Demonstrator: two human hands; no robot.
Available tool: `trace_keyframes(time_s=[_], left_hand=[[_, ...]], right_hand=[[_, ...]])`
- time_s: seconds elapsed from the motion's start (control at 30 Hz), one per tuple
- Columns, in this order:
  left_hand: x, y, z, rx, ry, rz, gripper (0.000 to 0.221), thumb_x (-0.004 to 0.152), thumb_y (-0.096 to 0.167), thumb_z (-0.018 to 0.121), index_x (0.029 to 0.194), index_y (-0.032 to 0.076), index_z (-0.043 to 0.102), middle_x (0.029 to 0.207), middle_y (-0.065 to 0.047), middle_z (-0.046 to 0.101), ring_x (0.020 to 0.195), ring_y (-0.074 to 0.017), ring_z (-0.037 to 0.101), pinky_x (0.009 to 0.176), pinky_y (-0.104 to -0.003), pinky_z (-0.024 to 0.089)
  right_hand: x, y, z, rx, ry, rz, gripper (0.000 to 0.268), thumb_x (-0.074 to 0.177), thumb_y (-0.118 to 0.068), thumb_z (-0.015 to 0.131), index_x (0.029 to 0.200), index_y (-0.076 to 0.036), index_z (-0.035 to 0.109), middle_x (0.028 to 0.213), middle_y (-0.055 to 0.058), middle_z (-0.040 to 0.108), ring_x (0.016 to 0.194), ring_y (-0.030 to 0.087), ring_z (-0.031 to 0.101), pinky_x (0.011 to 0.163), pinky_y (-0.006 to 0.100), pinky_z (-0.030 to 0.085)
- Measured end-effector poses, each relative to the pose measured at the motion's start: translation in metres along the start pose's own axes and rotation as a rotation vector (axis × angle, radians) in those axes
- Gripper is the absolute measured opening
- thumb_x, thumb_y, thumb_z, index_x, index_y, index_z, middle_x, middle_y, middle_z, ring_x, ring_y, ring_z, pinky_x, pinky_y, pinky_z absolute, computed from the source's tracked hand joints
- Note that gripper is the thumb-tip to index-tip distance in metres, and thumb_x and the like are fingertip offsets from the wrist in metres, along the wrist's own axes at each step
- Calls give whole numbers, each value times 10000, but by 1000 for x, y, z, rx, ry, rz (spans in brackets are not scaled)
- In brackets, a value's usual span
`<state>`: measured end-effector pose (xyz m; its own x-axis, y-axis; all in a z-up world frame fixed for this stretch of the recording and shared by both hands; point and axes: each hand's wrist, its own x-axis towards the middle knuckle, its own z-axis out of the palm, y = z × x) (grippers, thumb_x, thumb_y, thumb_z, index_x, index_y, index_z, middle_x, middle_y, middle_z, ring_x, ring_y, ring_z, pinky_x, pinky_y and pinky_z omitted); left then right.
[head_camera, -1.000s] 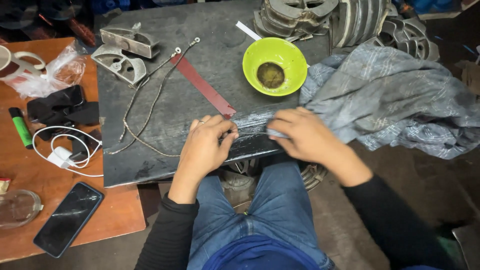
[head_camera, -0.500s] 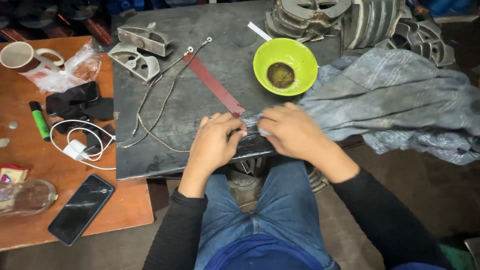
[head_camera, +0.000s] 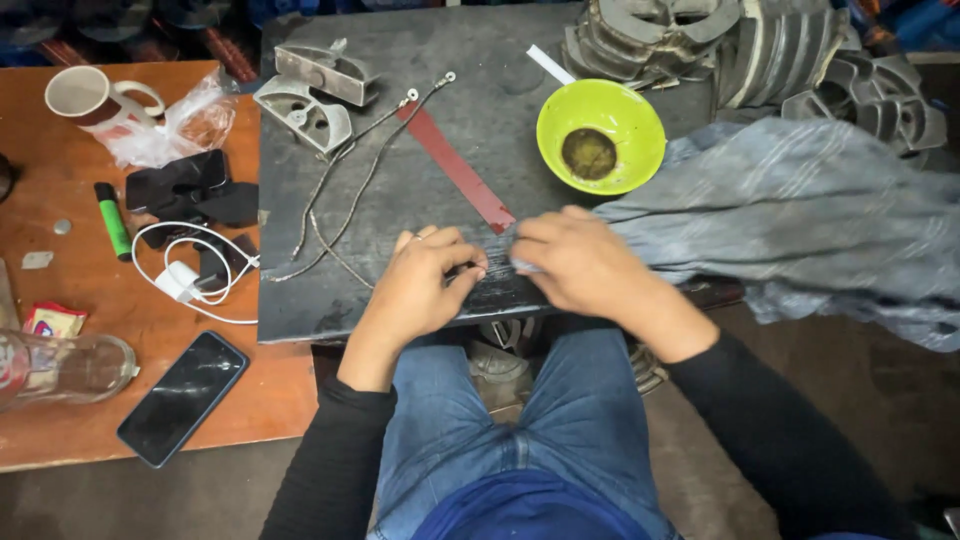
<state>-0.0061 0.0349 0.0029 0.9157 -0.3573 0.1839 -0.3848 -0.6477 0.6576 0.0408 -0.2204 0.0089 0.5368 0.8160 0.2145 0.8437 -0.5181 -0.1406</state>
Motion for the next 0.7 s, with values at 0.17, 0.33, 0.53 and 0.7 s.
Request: trace_keyframes(time_s=[0.17, 0.33, 0.53, 0.7], left_hand=[[-4, -4, 1, -26, 24, 0, 62, 920, 180, 771, 969, 187, 808, 836, -15, 696, 869, -229, 637, 878, -350, 413], [-2, -7, 4, -1, 29, 26, 65, 910, 169, 769, 960, 188, 804, 833, -22, 689, 870, -240, 640, 881, -359, 420], [-1, -6, 2, 13, 15, 3, 60, 905, 176, 766, 950, 189, 804, 828, -11, 692, 867, -224, 639, 880, -350, 417], [-4, 0, -1, -5, 30, -16, 60, 907, 170, 768, 953, 178, 805, 828, -16, 697, 866, -227, 639, 881, -346, 422]], right_hand=[[0, 2, -4, 68, -11, -41, 147, 888, -205, 741, 1022, -155, 709, 999, 63, 702, 933, 326, 688, 811, 448, 489], [-18, 12, -16, -7, -69, 28, 89, 920, -241, 717, 967, -170, 690, 995, 31, 696, 946, 296, 694, 819, 421, 505], [22, -8, 12, 85, -2, -45, 155, 877, -214, 757, 1008, -140, 718, 1071, 64, 734, 991, 314, 710, 818, 435, 508], [5, 3, 0, 133, -5, -48, 138, 900, -198, 740, 1018, -128, 718, 1068, 92, 722, 1005, 343, 705, 823, 455, 520]])
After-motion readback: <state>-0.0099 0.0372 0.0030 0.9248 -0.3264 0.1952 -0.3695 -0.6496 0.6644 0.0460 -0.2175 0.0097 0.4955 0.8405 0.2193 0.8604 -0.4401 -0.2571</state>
